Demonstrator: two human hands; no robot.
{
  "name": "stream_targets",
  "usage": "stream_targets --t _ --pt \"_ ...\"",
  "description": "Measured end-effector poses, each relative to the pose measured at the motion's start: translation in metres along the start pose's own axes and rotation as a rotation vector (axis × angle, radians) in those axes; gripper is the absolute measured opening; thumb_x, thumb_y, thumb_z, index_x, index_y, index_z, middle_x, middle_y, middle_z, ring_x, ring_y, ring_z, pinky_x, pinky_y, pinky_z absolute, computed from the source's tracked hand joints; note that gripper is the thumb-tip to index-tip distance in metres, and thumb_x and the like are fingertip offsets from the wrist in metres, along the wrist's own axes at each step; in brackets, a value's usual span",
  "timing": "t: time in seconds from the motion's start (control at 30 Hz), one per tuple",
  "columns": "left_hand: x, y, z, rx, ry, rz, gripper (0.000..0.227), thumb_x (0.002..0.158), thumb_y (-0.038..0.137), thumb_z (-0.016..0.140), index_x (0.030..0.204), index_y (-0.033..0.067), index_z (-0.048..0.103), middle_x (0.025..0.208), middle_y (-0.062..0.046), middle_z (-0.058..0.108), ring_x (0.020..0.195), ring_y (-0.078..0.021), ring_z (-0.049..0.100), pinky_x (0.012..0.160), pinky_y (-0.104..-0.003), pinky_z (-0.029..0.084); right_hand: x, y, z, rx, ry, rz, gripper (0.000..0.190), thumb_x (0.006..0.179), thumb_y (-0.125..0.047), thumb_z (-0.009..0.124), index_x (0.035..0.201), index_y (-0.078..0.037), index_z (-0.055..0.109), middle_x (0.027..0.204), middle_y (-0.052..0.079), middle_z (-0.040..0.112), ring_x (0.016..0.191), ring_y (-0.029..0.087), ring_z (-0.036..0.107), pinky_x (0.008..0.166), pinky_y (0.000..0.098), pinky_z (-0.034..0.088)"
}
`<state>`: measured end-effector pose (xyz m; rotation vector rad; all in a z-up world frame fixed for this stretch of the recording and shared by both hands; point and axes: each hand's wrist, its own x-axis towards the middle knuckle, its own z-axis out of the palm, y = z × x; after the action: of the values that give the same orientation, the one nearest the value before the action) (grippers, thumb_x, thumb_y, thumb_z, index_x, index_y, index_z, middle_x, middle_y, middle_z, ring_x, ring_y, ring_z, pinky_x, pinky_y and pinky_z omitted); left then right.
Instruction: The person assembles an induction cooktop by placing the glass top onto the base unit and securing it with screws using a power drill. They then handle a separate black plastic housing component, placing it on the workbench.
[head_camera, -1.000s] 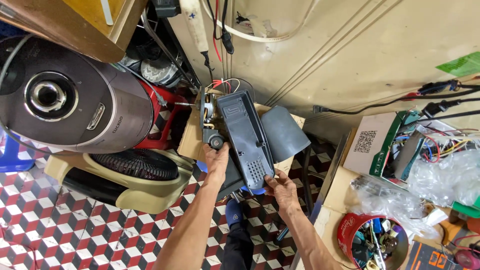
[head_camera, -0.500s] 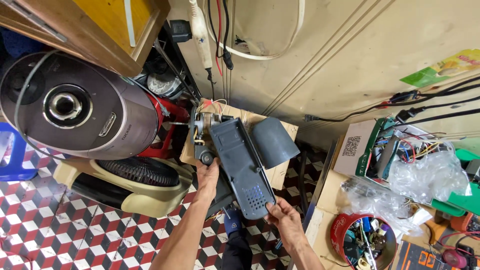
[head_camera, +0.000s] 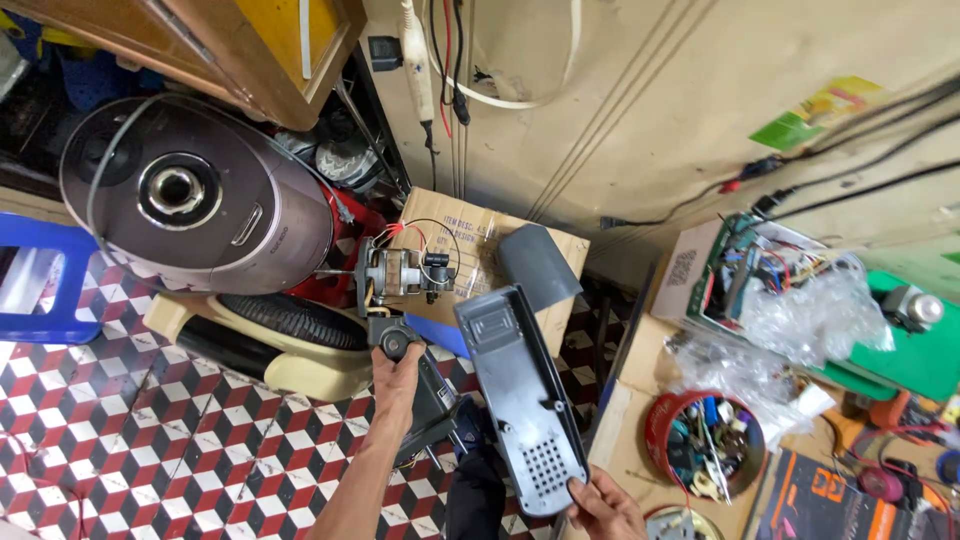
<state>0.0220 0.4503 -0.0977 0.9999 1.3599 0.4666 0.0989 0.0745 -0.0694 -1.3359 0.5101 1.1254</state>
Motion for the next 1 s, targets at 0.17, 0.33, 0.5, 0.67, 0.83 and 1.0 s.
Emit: stream_targets --t 0.17,0.33,0.5,0.67,0.83,1.0 --pt "-0.071 0.023 -0.021 -0.031 -0.064 0.000 0.043 0.080 0.026 0.075 0.112 0.0064 0.056 0.097 -0.004 0.064 0.085 -0.0161 0.058 0.076 -0.035 0.050 -0.025 0.052 -0.089 -0.058 -0.029 -0.092 0.033 0.091 -0.010 0.072 0.123 -0.002 0.073 0.064 0.006 0.062 0.046 0.010 0.047 0.043 0.0242 0.031" --pt "-0.141 -0.004 -0.034 0.087 -0.095 0.141 0.033 0.082 0.021 0.076 0.107 0.0091 0.061 0.096 -0.002 0.063 0.084 -0.0140 0.056 0.075 -0.032 0.048 -0.141 0.020 -0.069 0.017 0.014 -0.109 0.038 0.089 -0.013 0.070 0.126 -0.004 0.069 0.062 0.000 0.059 0.048 0.012 0.052 0.045 0.0266 0.036" --pt "-0.262 0.018 -0.029 -0.020 -0.279 0.085 0.030 0.083 0.017 0.071 0.109 0.0080 0.059 0.091 -0.002 0.062 0.076 -0.0142 0.059 0.067 -0.030 0.049 -0.254 0.010 -0.103 0.101 0.133 -0.141 0.030 0.092 -0.018 0.069 0.117 -0.002 0.068 0.063 0.002 0.063 0.052 0.010 0.057 0.047 0.0250 0.039" --pt "-0.347 0.015 -0.022 0.010 -0.426 -0.017 0.026 0.085 0.021 0.065 0.106 0.0057 0.063 0.087 -0.005 0.063 0.074 -0.0160 0.060 0.066 -0.030 0.048 -0.279 0.058 -0.196 0.233 0.167 -0.201 0.025 0.093 -0.017 0.067 0.113 -0.002 0.068 0.063 0.004 0.064 0.052 0.012 0.059 0.051 0.0255 0.045" --pt "-0.393 -0.014 -0.003 0.175 -0.581 -0.017 0.029 0.082 0.025 0.065 0.100 0.0031 0.065 0.079 -0.007 0.060 0.067 -0.0172 0.056 0.059 -0.031 0.045 -0.279 0.094 -0.280 0.393 0.288 -0.381 0.024 0.095 -0.013 0.065 0.115 0.000 0.068 0.066 0.006 0.065 0.056 0.013 0.058 0.053 0.0252 0.046" --pt "-0.428 0.000 0.028 0.262 -0.710 -0.009 0.029 0.082 0.025 0.065 0.098 0.0017 0.064 0.075 -0.006 0.058 0.063 -0.0159 0.054 0.056 -0.032 0.044 -0.275 0.095 -0.316 0.477 0.412 -0.440 0.026 0.096 -0.012 0.063 0.119 0.000 0.068 0.073 0.006 0.066 0.059 0.011 0.058 0.054 0.0237 0.046"
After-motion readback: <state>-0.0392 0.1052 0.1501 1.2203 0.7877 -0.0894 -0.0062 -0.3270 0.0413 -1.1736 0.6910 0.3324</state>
